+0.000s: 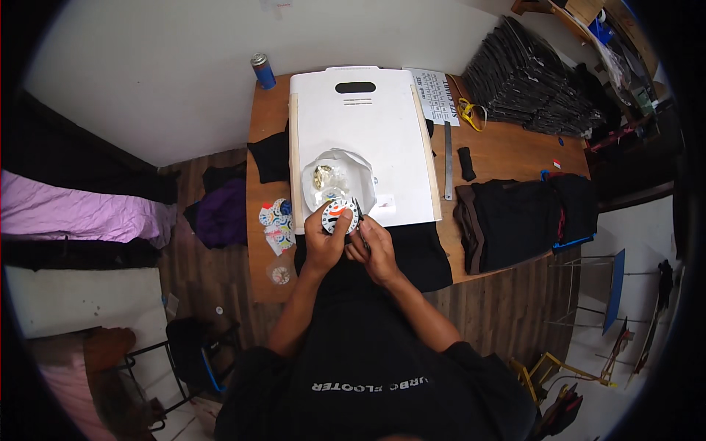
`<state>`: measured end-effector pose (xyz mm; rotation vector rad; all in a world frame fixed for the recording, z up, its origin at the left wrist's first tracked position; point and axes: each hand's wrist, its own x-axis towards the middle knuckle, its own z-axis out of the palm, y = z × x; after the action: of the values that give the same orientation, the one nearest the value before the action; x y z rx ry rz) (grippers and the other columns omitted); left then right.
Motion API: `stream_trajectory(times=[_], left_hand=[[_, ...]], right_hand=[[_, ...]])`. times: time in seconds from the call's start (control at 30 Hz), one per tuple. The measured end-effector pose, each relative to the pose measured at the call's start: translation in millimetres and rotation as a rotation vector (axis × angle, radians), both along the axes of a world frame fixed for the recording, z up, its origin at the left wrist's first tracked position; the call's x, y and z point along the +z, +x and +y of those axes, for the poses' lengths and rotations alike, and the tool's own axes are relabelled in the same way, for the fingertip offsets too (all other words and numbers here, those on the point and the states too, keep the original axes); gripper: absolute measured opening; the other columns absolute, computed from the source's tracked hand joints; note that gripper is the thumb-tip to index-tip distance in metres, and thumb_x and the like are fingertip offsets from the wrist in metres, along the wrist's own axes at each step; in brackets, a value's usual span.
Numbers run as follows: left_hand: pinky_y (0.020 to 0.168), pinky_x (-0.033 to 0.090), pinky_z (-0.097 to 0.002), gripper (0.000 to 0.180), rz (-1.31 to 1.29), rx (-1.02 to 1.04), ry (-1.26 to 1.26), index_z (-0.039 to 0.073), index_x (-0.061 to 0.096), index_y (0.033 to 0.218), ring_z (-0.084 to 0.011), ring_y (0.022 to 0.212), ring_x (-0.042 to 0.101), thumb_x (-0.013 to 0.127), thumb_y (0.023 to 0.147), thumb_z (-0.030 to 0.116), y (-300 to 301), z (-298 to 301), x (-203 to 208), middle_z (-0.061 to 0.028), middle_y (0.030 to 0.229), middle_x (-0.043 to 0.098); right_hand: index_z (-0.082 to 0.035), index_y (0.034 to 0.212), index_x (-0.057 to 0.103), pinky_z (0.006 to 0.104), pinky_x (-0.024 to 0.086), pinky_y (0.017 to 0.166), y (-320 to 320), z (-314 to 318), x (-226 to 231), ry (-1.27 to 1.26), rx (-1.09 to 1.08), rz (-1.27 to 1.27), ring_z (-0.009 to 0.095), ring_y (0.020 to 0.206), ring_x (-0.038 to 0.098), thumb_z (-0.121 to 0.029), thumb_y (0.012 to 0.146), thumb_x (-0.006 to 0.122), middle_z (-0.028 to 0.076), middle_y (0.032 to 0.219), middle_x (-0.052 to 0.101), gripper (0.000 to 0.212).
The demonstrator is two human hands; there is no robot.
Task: Positioning and weeding vinyl logos for clothing printing.
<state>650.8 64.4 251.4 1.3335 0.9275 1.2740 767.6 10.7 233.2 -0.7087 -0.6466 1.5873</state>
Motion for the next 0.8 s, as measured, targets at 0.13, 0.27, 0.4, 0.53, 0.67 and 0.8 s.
stream_trajectory(times=[0.13, 0.27, 0.4, 0.53, 0.67, 0.8], left_hand=[[0.061, 0.046, -0.0238, 0.015, -0.019, -0.009, -0.007, -0.002, 0.064, 0.09, -0.0065, 0.069, 0.057, 0.063, 0.095, 0.012, -1.2, 2.0, -2.2, -0.0031, 0.077, 0.065], [0.061, 0.046, -0.0237, 0.015, -0.024, -0.013, -0.027, -0.002, 0.064, 0.09, -0.0064, 0.07, 0.057, 0.063, 0.095, 0.011, -2.1, 2.9, -4.0, -0.0032, 0.077, 0.065], [0.061, 0.046, -0.0237, 0.015, -0.045, -0.017, -0.025, -0.002, 0.064, 0.09, -0.0064, 0.069, 0.057, 0.063, 0.095, 0.012, -1.8, 3.6, -0.9, -0.0032, 0.077, 0.065], [0.061, 0.046, -0.0236, 0.016, -0.031, -0.013, -0.013, -0.002, 0.064, 0.09, -0.0067, 0.069, 0.057, 0.064, 0.095, 0.012, -3.4, 3.8, -5.3, -0.0033, 0.076, 0.065], [0.061, 0.046, -0.0237, 0.016, -0.02, -0.009, -0.014, -0.002, 0.064, 0.089, -0.0066, 0.069, 0.057, 0.064, 0.095, 0.012, -3.8, 2.6, -4.1, -0.0033, 0.076, 0.065], [0.061, 0.046, -0.0234, 0.017, -0.025, -0.013, -0.002, -0.002, 0.064, 0.09, -0.0066, 0.069, 0.057, 0.064, 0.096, 0.013, -3.9, 2.4, -2.9, -0.0035, 0.077, 0.065]], right_hand=[[-0.004, 0.096, 0.052, 0.0249, 0.027, 0.049, -1.2, 1.9, -2.4, -0.008, -0.008, -0.01, 0.006, 0.042, 0.021, -0.03, 0.108, 0.037, -0.005, 0.053, 0.029, 0.032], [-0.004, 0.098, 0.051, 0.0253, 0.028, 0.05, 0.4, 2.5, -5.9, 0.009, 0.011, 0.019, 0.007, 0.043, 0.023, -0.032, 0.108, 0.035, -0.004, 0.054, 0.03, 0.034], [-0.004, 0.096, 0.051, 0.0249, 0.028, 0.05, -3.3, 2.7, -2.7, -0.023, -0.007, 0.032, 0.006, 0.043, 0.022, -0.034, 0.109, 0.033, -0.004, 0.054, 0.03, 0.036], [-0.004, 0.096, 0.051, 0.0248, 0.028, 0.05, -4.6, 2.9, -3.0, -0.008, -0.007, 0.014, 0.006, 0.043, 0.022, -0.034, 0.109, 0.033, -0.004, 0.054, 0.03, 0.037], [-0.005, 0.096, 0.051, 0.0247, 0.028, 0.05, -5.1, 1.9, -2.4, -0.019, -0.009, -0.006, 0.006, 0.044, 0.022, -0.035, 0.109, 0.033, -0.004, 0.055, 0.03, 0.037], [-0.005, 0.095, 0.051, 0.0246, 0.028, 0.049, -5.4, 1.1, -3.1, -0.018, -0.019, -0.033, 0.006, 0.044, 0.022, -0.035, 0.109, 0.033, -0.004, 0.055, 0.03, 0.038]])
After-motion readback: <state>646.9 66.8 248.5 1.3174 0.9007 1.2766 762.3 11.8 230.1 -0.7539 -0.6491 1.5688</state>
